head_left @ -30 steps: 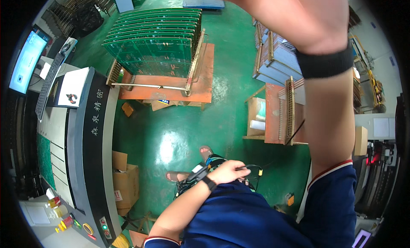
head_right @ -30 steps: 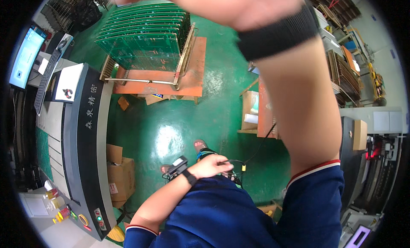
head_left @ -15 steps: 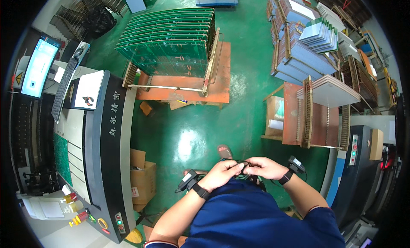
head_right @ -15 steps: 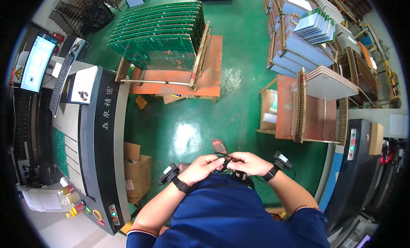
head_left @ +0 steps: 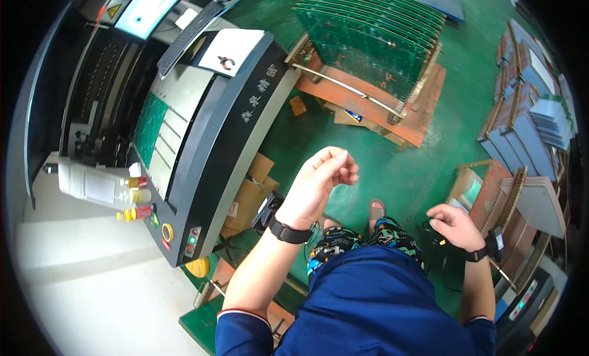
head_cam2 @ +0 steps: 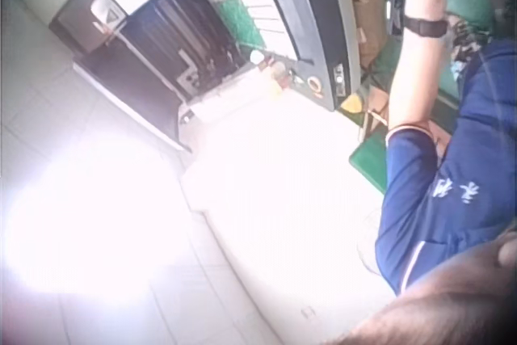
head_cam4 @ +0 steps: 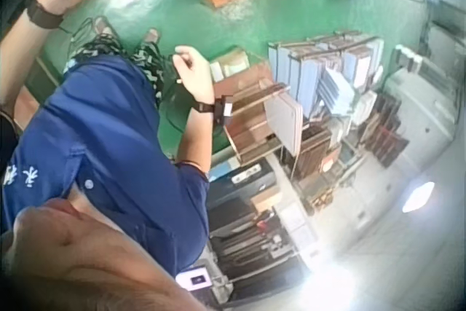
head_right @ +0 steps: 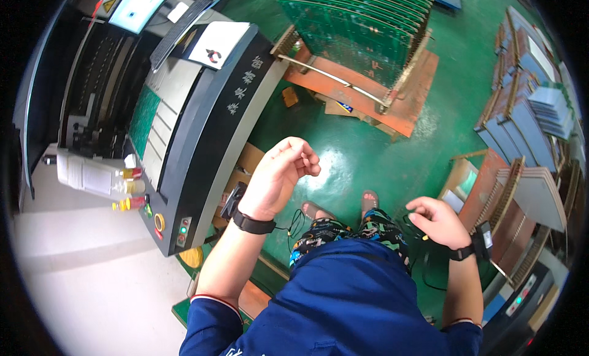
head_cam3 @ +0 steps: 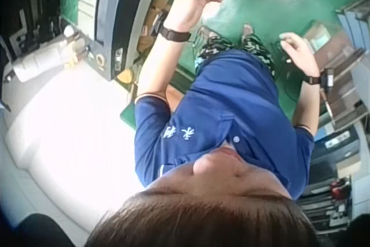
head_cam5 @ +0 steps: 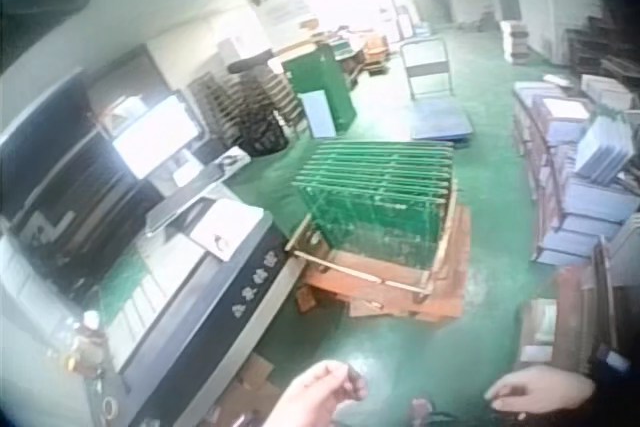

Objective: Handling, inspecting, and loading PCB panels into industrial manufacturing machinery.

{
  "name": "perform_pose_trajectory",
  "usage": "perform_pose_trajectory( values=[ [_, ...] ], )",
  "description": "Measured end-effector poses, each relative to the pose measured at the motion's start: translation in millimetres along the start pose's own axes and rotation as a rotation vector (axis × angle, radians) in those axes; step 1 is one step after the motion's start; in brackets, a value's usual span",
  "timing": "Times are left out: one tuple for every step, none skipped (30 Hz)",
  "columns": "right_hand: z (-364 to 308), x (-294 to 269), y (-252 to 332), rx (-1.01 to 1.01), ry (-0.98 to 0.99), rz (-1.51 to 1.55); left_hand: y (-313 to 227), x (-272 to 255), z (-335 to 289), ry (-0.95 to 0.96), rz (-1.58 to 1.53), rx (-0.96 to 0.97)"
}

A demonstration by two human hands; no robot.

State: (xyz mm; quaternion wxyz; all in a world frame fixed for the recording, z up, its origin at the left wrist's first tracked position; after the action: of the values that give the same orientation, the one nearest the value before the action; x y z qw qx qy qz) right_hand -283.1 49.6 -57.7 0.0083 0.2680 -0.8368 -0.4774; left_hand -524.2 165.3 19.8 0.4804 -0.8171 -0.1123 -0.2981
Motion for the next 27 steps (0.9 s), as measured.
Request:
perform_pose_trajectory(
  values=[
    [13,2,24,-0.155,-0.092,-0.241,-9,4,-9,0.002,-0.048,0.007],
    [26,12,50,-0.315,-0.187,-0.477,-19,7,-18,-0.02,-0.05,0.023],
    [41,33,68,-0.361,-0.134,-0.524,-30,14,-27,-0.005,-0.022,0.035],
    [52,57,91,-0.504,-0.087,-0.505,-40,25,-34,0.019,0.004,0.041],
    [76,88,75,-0.409,0.055,-0.421,-49,41,-41,0.046,0.019,0.049],
    [91,118,80,-0.497,0.125,-0.313,-57,53,-48,0.04,0.017,0.054],
    [112,151,72,-0.628,0.174,-0.2,-63,73,-56,0.114,0.014,0.037],
    [109,170,103,-0.685,0.248,-0.038,-72,80,-67,0.158,0.01,0.037],
    [129,209,84,-0.469,0.341,-0.365,-83,90,-77,0.174,0.026,0.061],
    [139,235,73,-0.474,0.345,-0.361,-93,102,-88,0.2,0.04,0.079],
    [146,262,66,-0.564,0.295,-0.349,-101,108,-100,0.152,0.012,0.094],
    [151,275,62,-0.646,0.233,-0.337,-111,113,-111,0.218,0.025,0.139],
    [156,289,60,-0.642,0.3,-0.298,-117,113,-122,0.258,-0.001,0.213],
    [161,299,55,-0.633,0.364,-0.26,-122,110,-131,0.303,-0.028,0.283],
    [155,311,62,-0.555,0.533,-0.2,-126,101,-146,0.288,-0.009,0.343],
    [151,304,66,-0.504,0.541,-0.219,-129,90,-154,0.285,-0.004,0.388],
    [143,285,78,-0.547,0.506,-0.209,-125,70,-153,0.238,0.033,0.383],
    [134,266,95,-0.602,0.475,-0.203,-119,40,-153,0.164,0.291,0.39],
    [121,245,122,-0.768,0.402,-0.172,-106,2,-149,-0.072,0.586,0.304],
    [107,227,144,-0.811,0.353,-0.18,-81,-49,-147,-0.299,0.669,0.193],
    [98,221,161,-0.805,0.359,-0.23,-48,-88,-149,-0.383,0.544,0.204],
    [91,214,173,-0.787,0.359,-0.284,-5,-110,-146,-0.337,0.4,0.088],
    [89,206,181,-0.729,0.305,-0.323,25,-115,-144,-0.319,0.316,0.03],
    [85,202,190,-0.728,0.293,-0.335,54,-124,-146,-0.331,-0.029,0.073],
    [74,201,196,-0.772,0.328,-0.299,69,-121,-145,-0.268,-0.227,0.079],
    [65,201,201,-0.818,0.365,-0.264,78,-118,-143,-0.205,-0.425,0.084],
    [62,198,201,-0.822,0.408,-0.185,80,-110,-139,-0.191,-0.437,0.087]
  ],
)
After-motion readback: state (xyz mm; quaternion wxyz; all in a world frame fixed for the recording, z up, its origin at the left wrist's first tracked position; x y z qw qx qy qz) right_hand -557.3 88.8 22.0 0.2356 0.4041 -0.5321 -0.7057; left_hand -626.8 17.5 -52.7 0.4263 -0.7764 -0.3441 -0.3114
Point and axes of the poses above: each hand's wrist, its own z-axis towards the middle knuckle, its own x-axis out of the palm, y = z × x, the point moved 10 cm from there along z, towards the middle knuckle, and after that the axes turned 12 degrees about -z, right-handed, at the moved point
